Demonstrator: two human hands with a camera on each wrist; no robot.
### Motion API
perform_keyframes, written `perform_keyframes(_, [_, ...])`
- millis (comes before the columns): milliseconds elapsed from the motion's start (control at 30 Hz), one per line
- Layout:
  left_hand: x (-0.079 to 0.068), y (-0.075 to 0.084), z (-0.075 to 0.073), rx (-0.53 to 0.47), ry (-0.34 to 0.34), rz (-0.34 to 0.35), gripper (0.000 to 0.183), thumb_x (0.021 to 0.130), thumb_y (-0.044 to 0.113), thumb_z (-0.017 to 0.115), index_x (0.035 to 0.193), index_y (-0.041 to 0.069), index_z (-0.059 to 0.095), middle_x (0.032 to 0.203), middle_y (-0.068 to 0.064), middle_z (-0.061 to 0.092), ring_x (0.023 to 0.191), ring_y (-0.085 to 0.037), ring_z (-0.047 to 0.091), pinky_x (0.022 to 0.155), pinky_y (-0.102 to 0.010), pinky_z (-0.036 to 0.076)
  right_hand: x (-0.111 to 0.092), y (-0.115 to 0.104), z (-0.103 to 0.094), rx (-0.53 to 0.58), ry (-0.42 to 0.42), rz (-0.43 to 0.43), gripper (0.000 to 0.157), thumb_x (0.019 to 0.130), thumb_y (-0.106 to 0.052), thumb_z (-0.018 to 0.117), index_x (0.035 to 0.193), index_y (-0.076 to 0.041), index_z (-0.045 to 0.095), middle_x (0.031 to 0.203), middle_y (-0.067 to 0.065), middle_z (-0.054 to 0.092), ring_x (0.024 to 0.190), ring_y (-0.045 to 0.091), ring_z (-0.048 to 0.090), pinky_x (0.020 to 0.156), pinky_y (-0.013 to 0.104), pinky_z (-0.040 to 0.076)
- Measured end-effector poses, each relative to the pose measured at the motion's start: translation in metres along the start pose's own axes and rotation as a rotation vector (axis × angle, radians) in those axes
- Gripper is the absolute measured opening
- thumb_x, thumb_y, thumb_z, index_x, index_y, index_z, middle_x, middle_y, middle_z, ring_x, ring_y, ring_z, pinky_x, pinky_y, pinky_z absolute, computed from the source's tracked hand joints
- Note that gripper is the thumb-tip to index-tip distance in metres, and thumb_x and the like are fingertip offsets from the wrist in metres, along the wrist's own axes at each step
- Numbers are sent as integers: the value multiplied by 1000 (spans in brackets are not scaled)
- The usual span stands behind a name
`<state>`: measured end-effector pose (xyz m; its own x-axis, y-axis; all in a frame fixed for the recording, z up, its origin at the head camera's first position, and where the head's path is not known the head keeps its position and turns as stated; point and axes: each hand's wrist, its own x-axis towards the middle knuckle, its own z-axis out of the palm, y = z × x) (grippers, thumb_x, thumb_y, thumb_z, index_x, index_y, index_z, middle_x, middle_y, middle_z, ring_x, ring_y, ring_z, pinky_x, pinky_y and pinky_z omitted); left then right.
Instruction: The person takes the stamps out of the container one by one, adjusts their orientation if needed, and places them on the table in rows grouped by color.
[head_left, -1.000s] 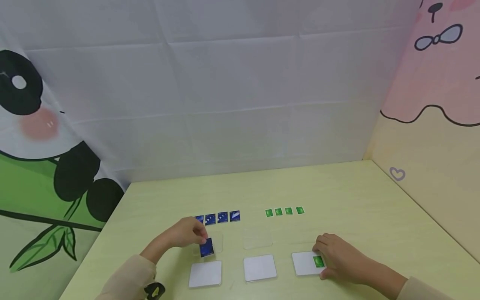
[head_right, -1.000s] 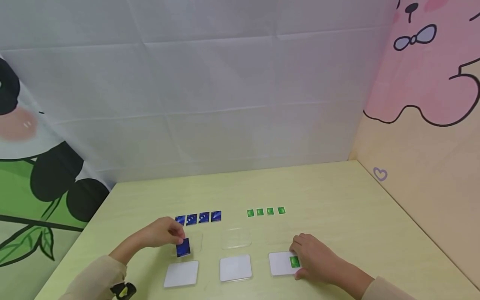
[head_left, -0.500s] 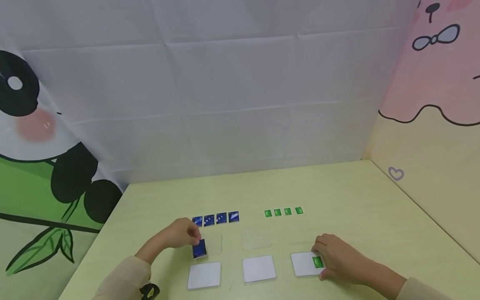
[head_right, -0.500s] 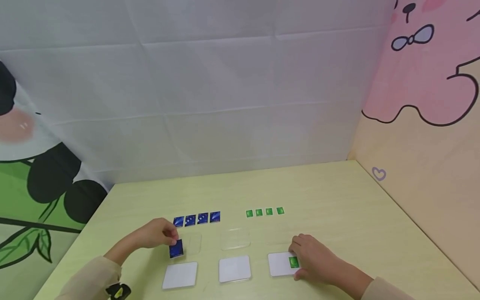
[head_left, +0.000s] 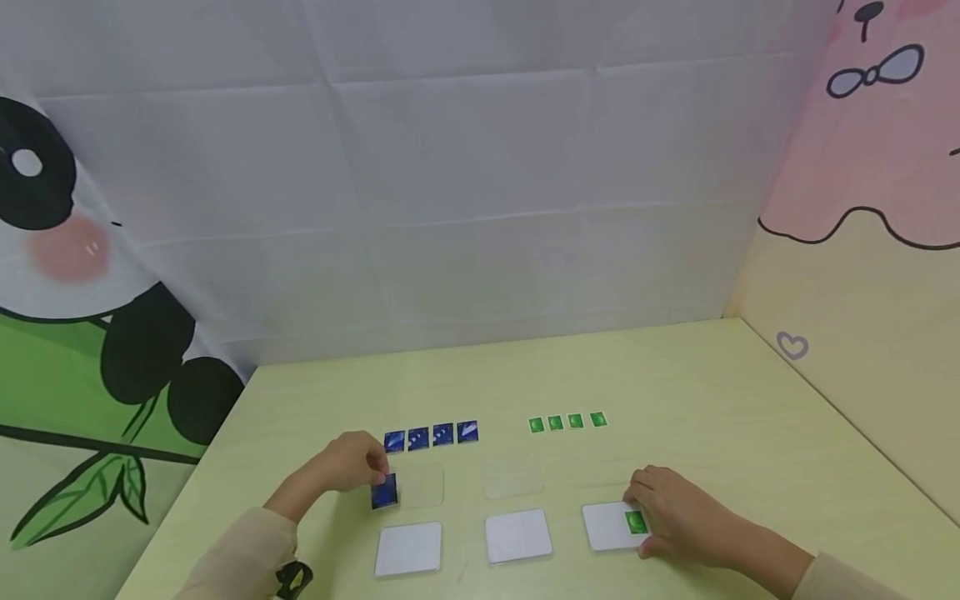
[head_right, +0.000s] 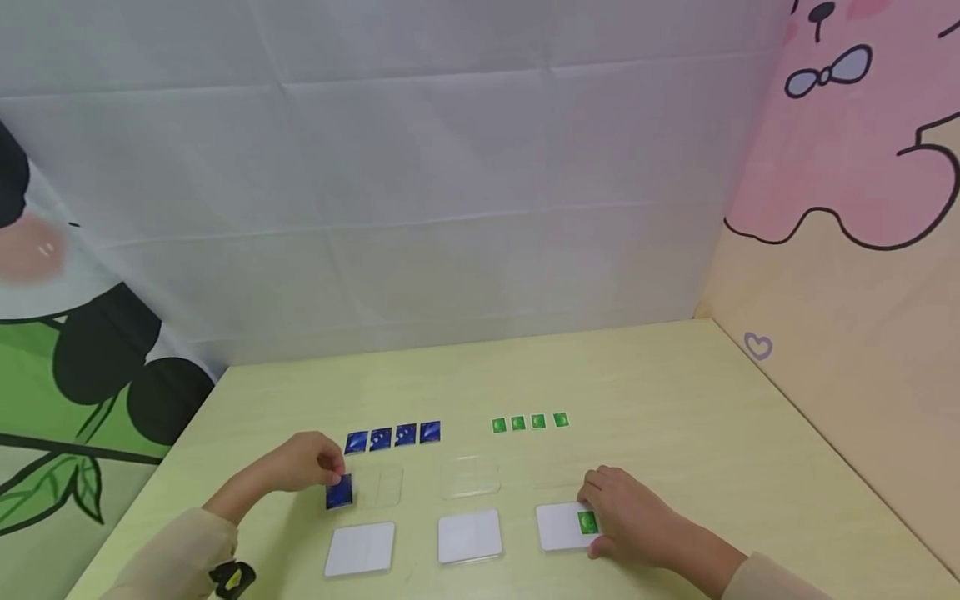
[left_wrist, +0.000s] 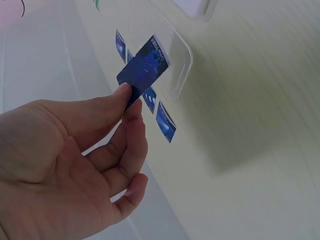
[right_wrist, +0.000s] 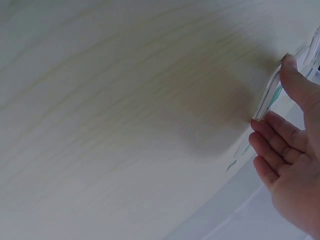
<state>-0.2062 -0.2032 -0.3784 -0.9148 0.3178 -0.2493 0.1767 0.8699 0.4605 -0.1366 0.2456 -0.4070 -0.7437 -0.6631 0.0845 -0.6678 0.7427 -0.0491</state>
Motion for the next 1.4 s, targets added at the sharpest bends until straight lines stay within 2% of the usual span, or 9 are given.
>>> perform_keyframes(267, [0,0,-6,14,-27,-5,10,82,4,71,75,8,65,73,-1,62,68,-15,51,63,-30,45,0,-1,-2,-4,-13,-1,55,67,-54,77,101,-12,65,95,-10,57,87,5,47,85,35,47])
perform_keyframes(667, [5,-6,-17,92,-46,-30,8,82,4,71,76,8,66,77,-2,65,69,-15,54,66,-32,47,0,0,-2,-15,20,-11,54,66,-51,79,100,-12,64,94,-10,57,86,5,47,86,35,48])
perform_keyframes(1133, [10,-10,-21,189,-38,-58,7,81,7,72,76,9,68,76,-1,66,70,-16,54,72,-41,44,0,1,-2,-8,5,-8,54,66,-51,79,100,-12,65,95,-9,58,86,5,48,84,34,47])
perform_keyframes(1400, [15,-18,-19,219,-17,-68,7,81,7,73,76,10,69,78,0,67,74,-17,55,80,-49,42,-1,0,-2,-14,36,-24,53,65,-49,81,99,-12,64,92,-11,56,85,4,46,84,33,47])
